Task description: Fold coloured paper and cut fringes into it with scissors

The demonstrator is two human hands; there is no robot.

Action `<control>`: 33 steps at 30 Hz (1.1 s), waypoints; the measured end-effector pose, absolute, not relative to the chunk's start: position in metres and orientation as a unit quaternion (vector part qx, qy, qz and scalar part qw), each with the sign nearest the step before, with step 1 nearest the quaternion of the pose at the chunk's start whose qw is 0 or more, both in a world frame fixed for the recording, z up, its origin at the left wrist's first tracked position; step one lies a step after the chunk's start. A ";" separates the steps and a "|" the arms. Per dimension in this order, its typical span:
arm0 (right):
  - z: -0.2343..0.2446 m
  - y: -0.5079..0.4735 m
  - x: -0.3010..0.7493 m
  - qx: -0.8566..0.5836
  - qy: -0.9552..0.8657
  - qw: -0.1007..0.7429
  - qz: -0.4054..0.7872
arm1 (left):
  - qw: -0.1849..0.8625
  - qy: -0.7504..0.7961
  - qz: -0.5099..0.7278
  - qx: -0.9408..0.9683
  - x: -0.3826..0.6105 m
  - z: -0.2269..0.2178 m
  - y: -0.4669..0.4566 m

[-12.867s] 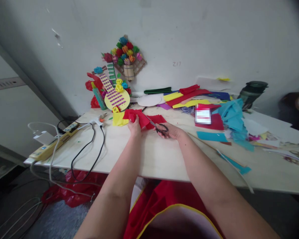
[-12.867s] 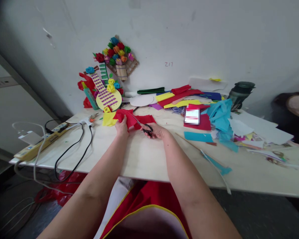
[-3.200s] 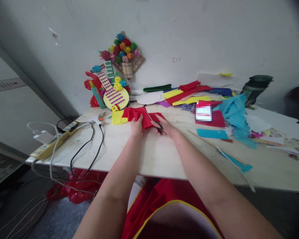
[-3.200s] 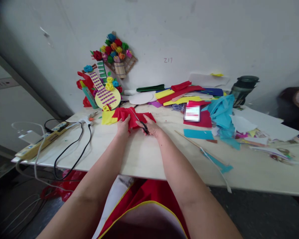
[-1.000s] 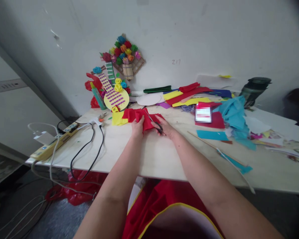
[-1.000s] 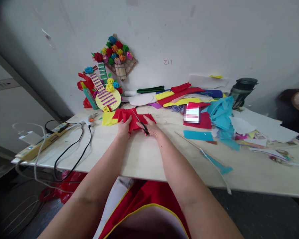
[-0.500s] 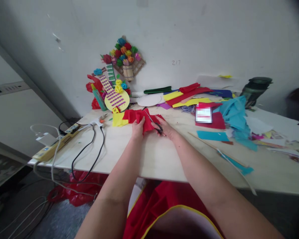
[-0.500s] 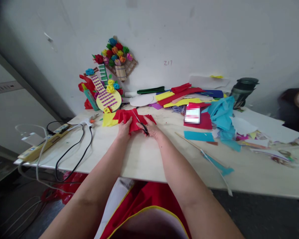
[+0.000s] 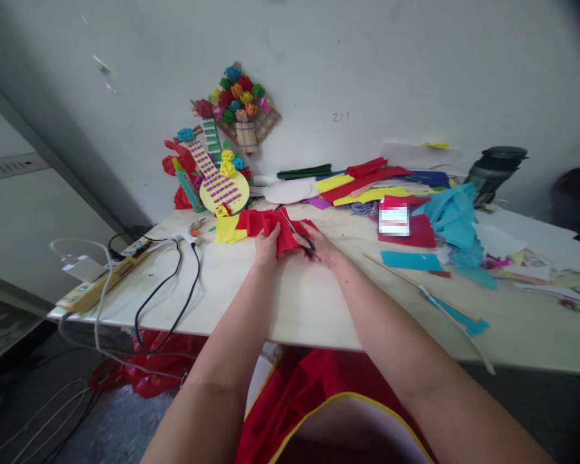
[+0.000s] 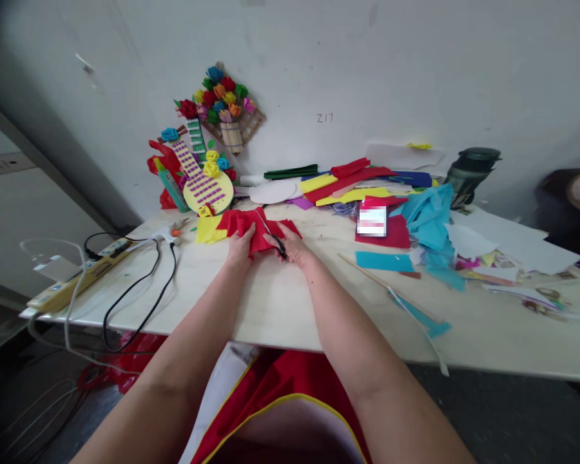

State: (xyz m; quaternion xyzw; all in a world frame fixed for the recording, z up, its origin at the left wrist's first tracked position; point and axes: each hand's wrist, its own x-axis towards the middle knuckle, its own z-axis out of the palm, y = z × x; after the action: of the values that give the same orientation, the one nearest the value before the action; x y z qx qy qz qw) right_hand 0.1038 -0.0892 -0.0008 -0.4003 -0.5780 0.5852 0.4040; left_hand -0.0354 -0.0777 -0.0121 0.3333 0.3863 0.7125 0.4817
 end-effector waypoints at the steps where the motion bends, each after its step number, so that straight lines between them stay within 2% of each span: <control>1: -0.001 -0.089 0.104 -0.402 -0.577 0.404 0.585 | 0.482 0.386 0.711 0.336 -0.036 -0.013 -0.077; 24: 0.007 -0.096 0.103 -0.417 -0.567 0.408 0.582 | 0.480 0.390 0.703 0.351 -0.037 -0.015 -0.077; 33: -0.004 -0.088 0.102 -0.402 -0.578 0.430 0.566 | 0.488 0.387 0.707 0.336 -0.036 -0.014 -0.076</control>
State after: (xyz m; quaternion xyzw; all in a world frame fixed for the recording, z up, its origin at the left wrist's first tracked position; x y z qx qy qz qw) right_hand 0.1023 -0.0881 -0.0037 -0.4023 -0.5775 0.5656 0.4298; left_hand -0.0363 -0.0759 -0.0141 0.3360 0.3871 0.7068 0.4875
